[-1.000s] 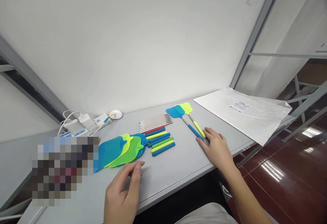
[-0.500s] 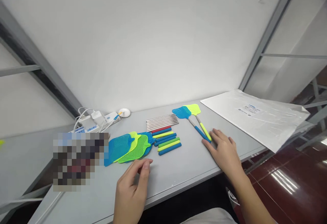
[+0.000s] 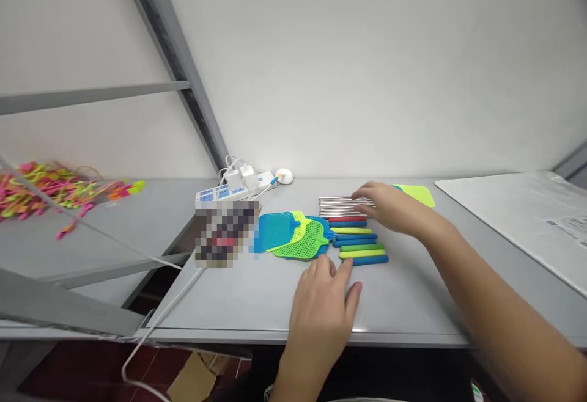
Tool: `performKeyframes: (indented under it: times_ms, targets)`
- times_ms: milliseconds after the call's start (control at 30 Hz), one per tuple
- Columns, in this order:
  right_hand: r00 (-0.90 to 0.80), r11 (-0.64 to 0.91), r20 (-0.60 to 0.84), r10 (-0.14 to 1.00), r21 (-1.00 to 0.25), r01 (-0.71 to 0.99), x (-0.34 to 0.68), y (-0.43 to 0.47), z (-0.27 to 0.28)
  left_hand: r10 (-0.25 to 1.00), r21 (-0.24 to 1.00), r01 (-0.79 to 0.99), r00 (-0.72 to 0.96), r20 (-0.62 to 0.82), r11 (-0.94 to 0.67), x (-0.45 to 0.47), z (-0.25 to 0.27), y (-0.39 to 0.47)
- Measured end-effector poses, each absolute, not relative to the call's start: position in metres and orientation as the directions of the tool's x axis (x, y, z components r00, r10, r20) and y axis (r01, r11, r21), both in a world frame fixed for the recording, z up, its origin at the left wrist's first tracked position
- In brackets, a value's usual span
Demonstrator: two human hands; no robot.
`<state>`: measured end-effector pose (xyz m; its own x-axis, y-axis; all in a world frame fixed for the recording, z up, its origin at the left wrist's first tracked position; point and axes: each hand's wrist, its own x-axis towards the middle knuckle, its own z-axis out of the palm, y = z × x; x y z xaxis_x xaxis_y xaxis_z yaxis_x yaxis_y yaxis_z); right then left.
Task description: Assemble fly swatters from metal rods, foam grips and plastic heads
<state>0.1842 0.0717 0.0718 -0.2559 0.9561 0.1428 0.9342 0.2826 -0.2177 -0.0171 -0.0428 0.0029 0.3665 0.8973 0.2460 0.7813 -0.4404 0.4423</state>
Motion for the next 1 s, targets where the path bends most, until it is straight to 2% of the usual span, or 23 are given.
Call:
performKeyframes:
  times_ms: [200, 367, 500, 667, 800, 1000]
  targets:
    - [-0.325, 0.330, 0.061, 0.944, -0.121, 0.936, 0.172, 0.154, 0.053, 0.903, 0.545, 0.719, 0.342, 0.262, -0.430, -0.023, 0.000, -0.046]
    - [-0.397, 0.397, 0.012, 0.918, -0.081, 0.914, 0.169, 0.179, 0.045, 0.912, 0.525, 0.745, 0.327, 0.249, -0.411, -0.021, -0.004, -0.042]
    - [-0.450, 0.446, -0.086, 0.889, -0.064, 0.893, 0.166, 0.189, 0.044, 0.912, 0.532, 0.742, 0.318, 0.258, -0.409, -0.021, -0.005, -0.042]
    - [-0.454, 0.458, -0.140, 0.880, -0.004, 0.889, 0.162, 0.191, 0.044, 0.914, 0.555, 0.727, 0.312, 0.259, -0.405, -0.022, -0.003, -0.044]
    - [-0.425, 0.427, -0.049, 0.904, 0.050, 0.903, 0.160, 0.179, 0.054, 0.914, 0.521, 0.752, 0.305, 0.268, -0.404, -0.021, -0.003, -0.043]
    - [-0.369, 0.362, 0.250, 0.895, 0.077, 0.929, 0.166, 0.134, 0.094, 0.905, 0.520, 0.741, 0.331, 0.268, -0.425, -0.021, -0.003, -0.041]
